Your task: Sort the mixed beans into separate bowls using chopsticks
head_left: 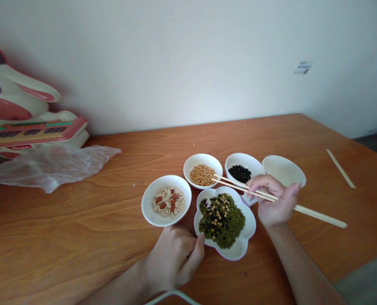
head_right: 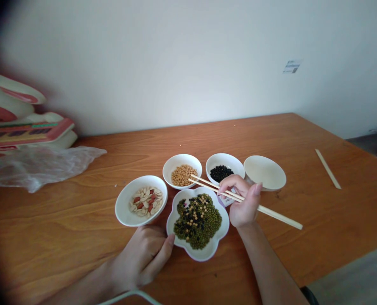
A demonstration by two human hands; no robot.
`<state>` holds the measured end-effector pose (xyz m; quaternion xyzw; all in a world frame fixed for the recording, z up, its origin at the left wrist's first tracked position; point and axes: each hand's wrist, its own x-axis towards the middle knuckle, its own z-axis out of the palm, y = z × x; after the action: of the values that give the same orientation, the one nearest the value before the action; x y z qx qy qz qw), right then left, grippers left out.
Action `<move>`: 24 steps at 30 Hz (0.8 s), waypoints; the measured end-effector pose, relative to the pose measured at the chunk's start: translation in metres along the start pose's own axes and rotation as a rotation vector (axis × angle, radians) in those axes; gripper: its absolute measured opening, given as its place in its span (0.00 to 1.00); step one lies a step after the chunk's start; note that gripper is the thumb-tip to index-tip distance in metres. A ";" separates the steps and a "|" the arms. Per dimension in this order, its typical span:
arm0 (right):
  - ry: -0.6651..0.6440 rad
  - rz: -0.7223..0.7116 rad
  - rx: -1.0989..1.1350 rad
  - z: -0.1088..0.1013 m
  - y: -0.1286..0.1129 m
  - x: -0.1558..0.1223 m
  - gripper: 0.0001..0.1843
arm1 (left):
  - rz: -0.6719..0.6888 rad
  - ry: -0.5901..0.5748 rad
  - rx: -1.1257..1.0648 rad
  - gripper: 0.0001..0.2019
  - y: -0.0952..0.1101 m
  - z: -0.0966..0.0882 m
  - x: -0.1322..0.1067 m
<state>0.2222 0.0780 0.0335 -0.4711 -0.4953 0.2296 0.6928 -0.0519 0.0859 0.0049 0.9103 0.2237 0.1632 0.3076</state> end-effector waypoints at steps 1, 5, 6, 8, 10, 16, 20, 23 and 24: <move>0.000 0.002 -0.005 0.000 0.000 0.000 0.43 | -0.001 -0.001 0.003 0.28 0.000 0.000 0.000; 0.007 -0.025 0.000 -0.002 -0.003 -0.001 0.42 | -0.006 -0.007 0.014 0.28 0.000 0.000 0.000; 0.005 -0.040 0.011 -0.003 -0.003 -0.001 0.42 | -0.008 -0.008 0.016 0.28 0.000 0.000 -0.001; -0.008 -0.067 0.026 -0.005 -0.005 -0.002 0.42 | -0.011 -0.016 0.016 0.28 0.000 0.000 -0.001; -0.039 -0.079 0.023 -0.006 -0.006 -0.003 0.42 | -0.011 -0.021 0.017 0.28 -0.001 0.000 -0.002; -0.260 0.050 -0.049 -0.007 -0.005 -0.002 0.46 | 0.002 0.003 0.037 0.28 -0.001 0.002 -0.001; -0.358 0.109 -0.042 -0.005 -0.003 -0.001 0.47 | 0.006 0.012 0.036 0.28 -0.001 0.001 -0.002; -0.434 0.175 -0.040 -0.006 0.000 -0.002 0.48 | -0.007 -0.002 0.029 0.28 -0.001 0.001 -0.002; -0.466 0.203 -0.044 -0.006 0.001 -0.003 0.47 | -0.010 -0.003 0.025 0.28 -0.001 0.001 -0.002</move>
<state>0.2263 0.0738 0.0312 -0.4677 -0.5968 0.3895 0.5229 -0.0534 0.0853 0.0038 0.9132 0.2300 0.1575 0.2973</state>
